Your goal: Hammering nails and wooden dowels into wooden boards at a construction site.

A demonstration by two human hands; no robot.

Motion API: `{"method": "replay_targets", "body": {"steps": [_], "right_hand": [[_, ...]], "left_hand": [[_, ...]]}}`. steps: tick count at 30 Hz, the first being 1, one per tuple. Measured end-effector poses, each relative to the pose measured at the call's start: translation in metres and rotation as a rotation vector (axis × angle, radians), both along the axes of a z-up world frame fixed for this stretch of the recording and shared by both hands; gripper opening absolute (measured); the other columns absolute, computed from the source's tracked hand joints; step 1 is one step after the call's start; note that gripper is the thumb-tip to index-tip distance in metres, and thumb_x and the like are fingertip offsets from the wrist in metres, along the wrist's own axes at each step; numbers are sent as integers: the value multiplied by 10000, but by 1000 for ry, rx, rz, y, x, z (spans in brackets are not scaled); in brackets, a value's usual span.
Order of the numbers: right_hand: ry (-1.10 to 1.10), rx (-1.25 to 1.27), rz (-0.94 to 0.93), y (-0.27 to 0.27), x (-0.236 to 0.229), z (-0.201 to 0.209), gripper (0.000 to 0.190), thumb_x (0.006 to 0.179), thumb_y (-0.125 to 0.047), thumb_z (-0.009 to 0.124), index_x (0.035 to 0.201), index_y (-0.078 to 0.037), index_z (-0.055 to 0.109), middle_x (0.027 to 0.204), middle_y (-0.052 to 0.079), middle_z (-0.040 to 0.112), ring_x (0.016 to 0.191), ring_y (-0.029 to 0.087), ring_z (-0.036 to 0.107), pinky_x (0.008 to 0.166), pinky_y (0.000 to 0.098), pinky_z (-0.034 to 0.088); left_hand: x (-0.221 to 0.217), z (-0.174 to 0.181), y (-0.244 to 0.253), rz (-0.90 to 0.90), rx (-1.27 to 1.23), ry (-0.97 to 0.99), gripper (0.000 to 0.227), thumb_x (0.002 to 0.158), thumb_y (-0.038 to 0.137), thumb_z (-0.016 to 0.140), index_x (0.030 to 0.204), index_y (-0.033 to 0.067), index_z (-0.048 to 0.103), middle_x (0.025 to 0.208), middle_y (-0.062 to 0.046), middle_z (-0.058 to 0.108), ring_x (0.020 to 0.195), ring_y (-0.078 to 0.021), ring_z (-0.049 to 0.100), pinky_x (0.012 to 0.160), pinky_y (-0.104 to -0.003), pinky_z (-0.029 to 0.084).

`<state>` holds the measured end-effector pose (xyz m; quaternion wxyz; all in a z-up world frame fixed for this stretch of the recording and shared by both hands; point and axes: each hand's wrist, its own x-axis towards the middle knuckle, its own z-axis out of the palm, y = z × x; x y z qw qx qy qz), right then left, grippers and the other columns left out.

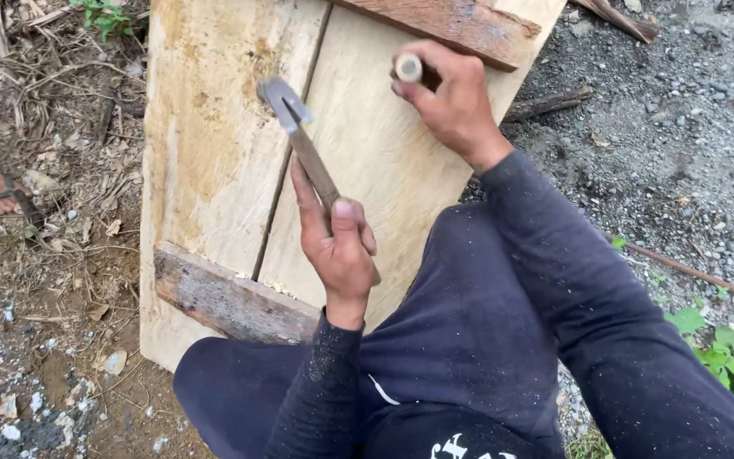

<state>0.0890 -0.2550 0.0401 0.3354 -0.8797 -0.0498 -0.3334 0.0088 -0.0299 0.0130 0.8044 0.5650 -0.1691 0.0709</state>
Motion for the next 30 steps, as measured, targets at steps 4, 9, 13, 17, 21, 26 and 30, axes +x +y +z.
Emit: {"method": "replay_targets", "body": {"steps": [4,9,13,17,21,26,30], "right_hand": [[31,27,166,-8,-15,2,231,977,-133,781,1194,-95,709,1092,111,776,973,205,766,837,313,622],[-46,-104,106,7,14,9,317,995,-136,799,1262,-44,655,1073,140,751,950,202,747,806,337,581],[13,-106,145,-1,9,2,200,1010,-117,752,1150,-43,628,1011,89,708,914,166,685,790,316,566],[117,48,435,1,7,1,351,896,-181,838,798,-37,534,765,78,548,696,148,498,618,309,424],[222,38,310,12,54,0,451,909,-253,822,615,-70,533,582,31,535,522,117,437,498,315,365],[48,-107,83,23,70,8,499,1046,-265,796,731,-12,502,632,66,474,565,141,398,548,326,349],[93,22,304,3,25,1,462,1072,-220,739,708,-21,534,638,25,520,604,102,457,578,315,364]], "left_hand": [[-18,-47,25,-11,72,180,702,1058,182,503,1671,56,184,742,-26,550,509,-57,455,437,-225,401],[-23,-88,43,54,369,90,659,1070,143,538,1661,25,273,1158,-223,573,957,-267,535,776,-339,459],[-27,-88,31,6,547,79,610,1042,158,546,1601,22,343,1514,-284,542,1384,-352,568,1092,-361,457],[-20,-77,42,-32,633,158,631,1000,199,565,1584,66,368,1437,-272,596,1298,-343,630,1039,-358,490],[-18,-81,58,-71,756,376,667,965,266,563,1588,139,361,1261,-251,699,1117,-325,738,950,-370,549],[-17,-99,62,-77,746,137,660,1036,273,569,1622,114,310,1250,-305,678,1147,-389,682,944,-430,541],[-23,-89,66,-111,784,266,672,1003,297,562,1614,181,309,1075,-266,736,1002,-355,751,884,-427,565]]}}
